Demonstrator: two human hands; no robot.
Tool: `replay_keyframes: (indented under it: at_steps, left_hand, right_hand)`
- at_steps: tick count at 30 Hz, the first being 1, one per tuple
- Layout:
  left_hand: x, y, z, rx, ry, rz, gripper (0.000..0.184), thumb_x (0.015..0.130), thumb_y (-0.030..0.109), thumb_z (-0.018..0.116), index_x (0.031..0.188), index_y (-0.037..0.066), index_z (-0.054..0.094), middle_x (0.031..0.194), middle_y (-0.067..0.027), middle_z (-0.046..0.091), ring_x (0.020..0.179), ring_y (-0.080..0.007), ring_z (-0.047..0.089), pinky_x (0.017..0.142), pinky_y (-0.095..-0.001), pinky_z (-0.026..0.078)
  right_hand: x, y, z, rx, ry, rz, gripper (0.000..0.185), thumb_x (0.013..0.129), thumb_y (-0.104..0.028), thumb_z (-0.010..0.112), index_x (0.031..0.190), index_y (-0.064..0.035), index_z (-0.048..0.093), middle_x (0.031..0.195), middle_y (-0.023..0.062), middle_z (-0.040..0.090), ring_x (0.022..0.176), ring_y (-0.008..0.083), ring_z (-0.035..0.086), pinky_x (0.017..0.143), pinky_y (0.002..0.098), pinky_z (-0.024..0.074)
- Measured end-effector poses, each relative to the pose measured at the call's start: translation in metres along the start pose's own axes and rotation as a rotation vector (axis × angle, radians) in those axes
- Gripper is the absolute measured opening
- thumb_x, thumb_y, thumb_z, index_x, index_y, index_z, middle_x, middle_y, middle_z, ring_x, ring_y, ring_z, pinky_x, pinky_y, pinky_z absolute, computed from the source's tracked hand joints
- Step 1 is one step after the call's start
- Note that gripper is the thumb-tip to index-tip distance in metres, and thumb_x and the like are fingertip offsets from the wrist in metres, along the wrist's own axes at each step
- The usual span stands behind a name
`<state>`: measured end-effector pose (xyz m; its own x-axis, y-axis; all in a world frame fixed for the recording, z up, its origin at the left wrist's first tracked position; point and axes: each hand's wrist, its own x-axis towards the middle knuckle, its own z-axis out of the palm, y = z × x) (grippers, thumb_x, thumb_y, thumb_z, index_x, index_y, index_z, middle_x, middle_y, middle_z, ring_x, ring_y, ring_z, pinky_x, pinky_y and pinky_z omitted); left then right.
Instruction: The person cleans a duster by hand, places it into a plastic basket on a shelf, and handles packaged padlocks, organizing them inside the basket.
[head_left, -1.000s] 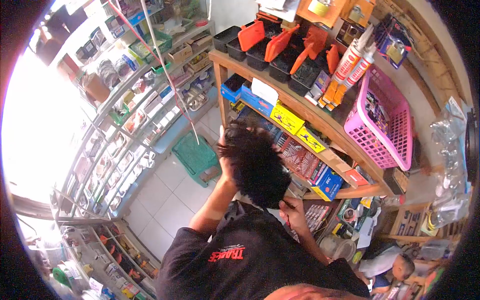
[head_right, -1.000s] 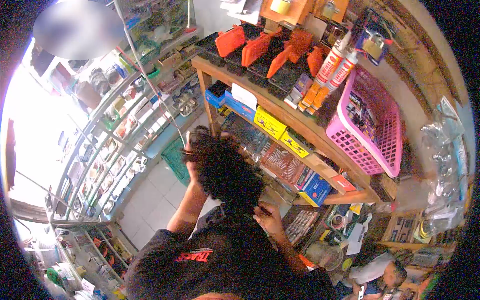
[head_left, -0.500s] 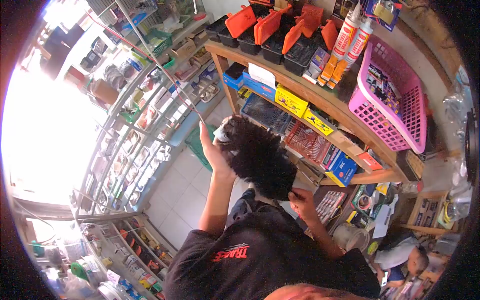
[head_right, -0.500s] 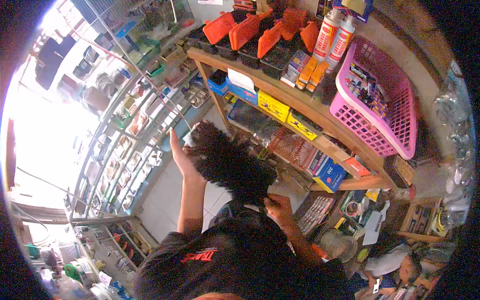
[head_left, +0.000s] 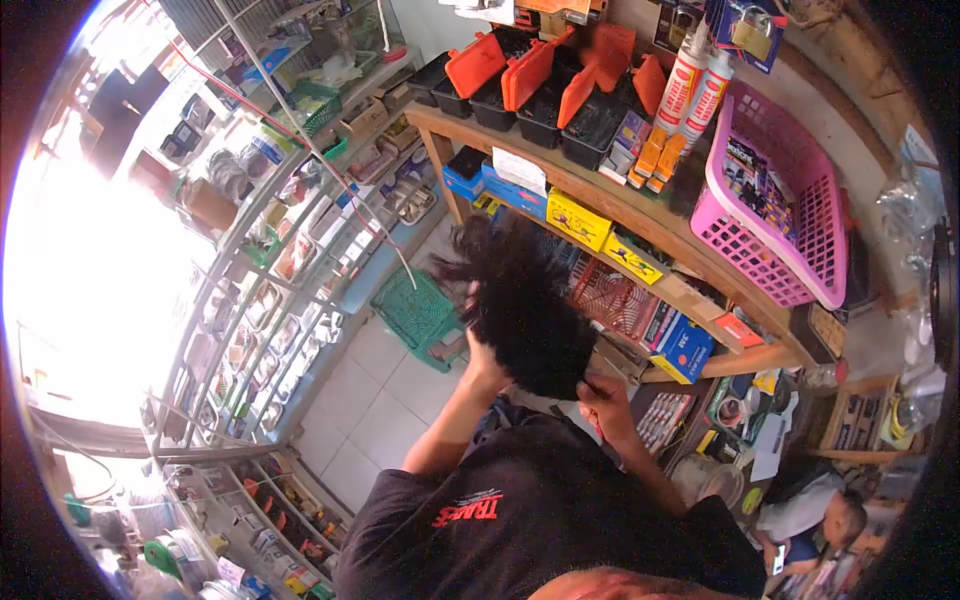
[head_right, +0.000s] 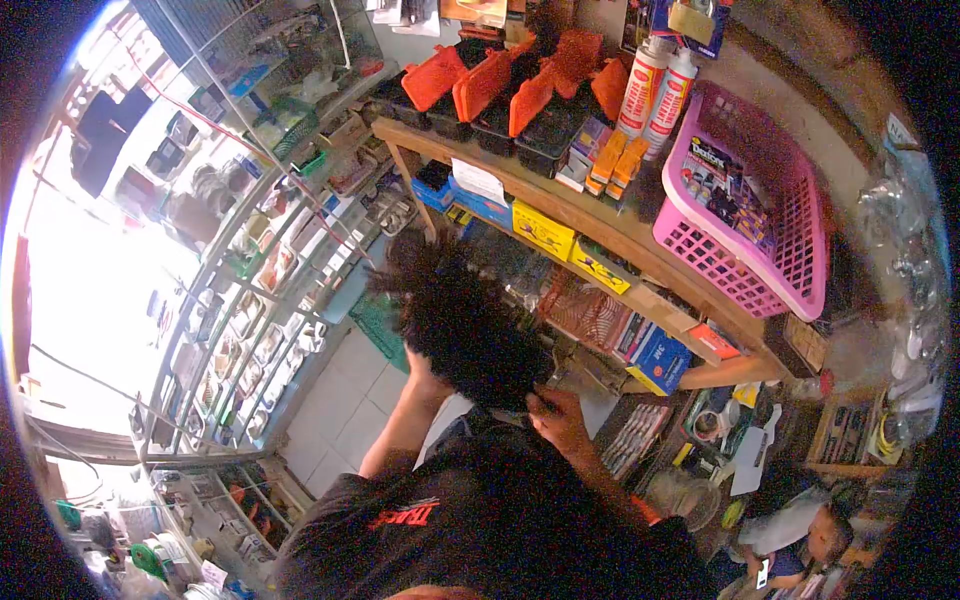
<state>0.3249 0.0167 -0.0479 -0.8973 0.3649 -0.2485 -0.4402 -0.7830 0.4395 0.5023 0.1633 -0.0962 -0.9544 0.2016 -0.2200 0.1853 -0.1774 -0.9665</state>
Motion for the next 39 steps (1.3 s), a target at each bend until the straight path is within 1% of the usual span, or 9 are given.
replay_keyframes:
  at_steps: [4, 8, 9, 13, 20, 21, 24, 30, 39]
  left_hand:
    - [0.003, 0.015, 0.024, 0.006, -0.049, 0.15, 0.058, 0.094, 0.052, 0.037, 0.125, 0.006, 0.052, 0.117, -0.012, 0.058, 0.106, -0.0289, 0.055, 0.096, -0.0423, 0.043]
    - [0.005, 0.042, 0.037, -0.126, -0.733, -0.117, 0.061, 0.093, 0.054, 0.037, 0.125, 0.004, 0.052, 0.118, -0.0158, 0.057, 0.107, -0.0322, 0.054, 0.098, -0.044, 0.041]
    - [-0.001, 0.032, 0.027, -0.156, -0.477, -0.133, 0.067, 0.09, 0.06, 0.037, 0.121, 0.003, 0.053, 0.116, -0.0178, 0.057, 0.107, -0.0335, 0.055, 0.097, -0.0458, 0.041]
    - [-0.003, -0.021, -0.009, -0.129, -0.368, -0.234, 0.072, 0.089, 0.064, 0.034, 0.122, 0.003, 0.053, 0.117, -0.017, 0.057, 0.111, -0.032, 0.054, 0.099, -0.0459, 0.041]
    - [0.006, 0.039, 0.026, -0.232, -0.519, 0.054, 0.067, 0.094, 0.057, 0.033, 0.129, 0.002, 0.047, 0.121, -0.014, 0.056, 0.116, -0.0309, 0.051, 0.103, -0.0456, 0.038]
    - [0.0, 0.017, 0.019, 0.202, 0.034, 0.198, 0.059, 0.094, 0.053, 0.034, 0.122, 0.005, 0.053, 0.115, -0.0124, 0.059, 0.102, -0.0284, 0.058, 0.092, -0.0425, 0.047]
    - [-0.001, -0.037, -0.036, -0.025, 0.127, -0.115, 0.06, 0.094, 0.054, 0.035, 0.121, 0.004, 0.053, 0.114, -0.011, 0.061, 0.1, -0.0281, 0.059, 0.091, -0.0416, 0.047]
    - [-0.001, 0.047, 0.037, -0.008, -0.054, 0.011, 0.065, 0.094, 0.052, 0.037, 0.133, 0.0, 0.045, 0.133, -0.0139, 0.05, 0.12, -0.0276, 0.048, 0.107, -0.0415, 0.032]
    - [-0.013, -0.02, 0.006, 0.129, 0.062, -0.214, 0.073, 0.09, 0.064, 0.033, 0.128, 0.004, 0.05, 0.125, -0.0113, 0.056, 0.111, -0.0311, 0.054, 0.096, -0.0453, 0.043]
  right_hand:
    - [0.001, -0.013, 0.008, 0.049, -0.061, 0.07, 0.035, 0.093, -0.025, 0.058, 0.066, -0.006, 0.049, 0.054, -0.0031, 0.042, 0.045, 0.0054, 0.036, 0.041, 0.0248, 0.0264]
    - [-0.004, 0.006, 0.002, -0.032, -0.188, 0.106, 0.037, 0.094, -0.029, 0.058, 0.065, -0.008, 0.049, 0.054, -0.0049, 0.042, 0.048, 0.0048, 0.039, 0.043, 0.0245, 0.0293]
    - [-0.002, 0.005, 0.001, -0.015, -0.187, 0.114, 0.037, 0.094, -0.029, 0.058, 0.065, -0.008, 0.049, 0.054, -0.005, 0.042, 0.048, 0.0046, 0.039, 0.043, 0.0243, 0.0294]
    - [0.012, -0.017, 0.009, 0.002, -0.069, 0.022, 0.037, 0.093, -0.025, 0.059, 0.065, -0.0055, 0.047, 0.053, -0.0014, 0.043, 0.041, 0.0054, 0.035, 0.038, 0.0242, 0.025]
    - [0.006, -0.006, 0.005, -0.003, -0.065, 0.107, 0.034, 0.092, -0.023, 0.06, 0.065, -0.0054, 0.049, 0.053, -0.0016, 0.044, 0.041, 0.0047, 0.035, 0.038, 0.0223, 0.0245]
    - [0.007, -0.006, 0.009, 0.035, -0.01, 0.105, 0.033, 0.092, -0.023, 0.06, 0.066, -0.0053, 0.049, 0.053, -0.0016, 0.044, 0.041, 0.0047, 0.035, 0.038, 0.0223, 0.0245]
    - [0.009, -0.011, 0.004, 0.061, 0.033, 0.102, 0.031, 0.092, -0.023, 0.06, 0.069, -0.0051, 0.051, 0.053, -0.0015, 0.045, 0.041, 0.0048, 0.035, 0.038, 0.0227, 0.0247]
    - [0.001, -0.007, 0.001, 0.029, 0.01, 0.081, 0.03, 0.092, -0.022, 0.059, 0.069, -0.0055, 0.05, 0.053, -0.001, 0.045, 0.041, 0.0052, 0.034, 0.038, 0.0238, 0.0243]
    - [0.024, -0.042, 0.005, 0.163, 0.088, 0.12, 0.034, 0.093, -0.019, 0.056, 0.063, -0.0097, 0.041, 0.05, -0.0031, 0.032, 0.039, 0.0063, 0.031, 0.038, 0.0242, 0.0219]
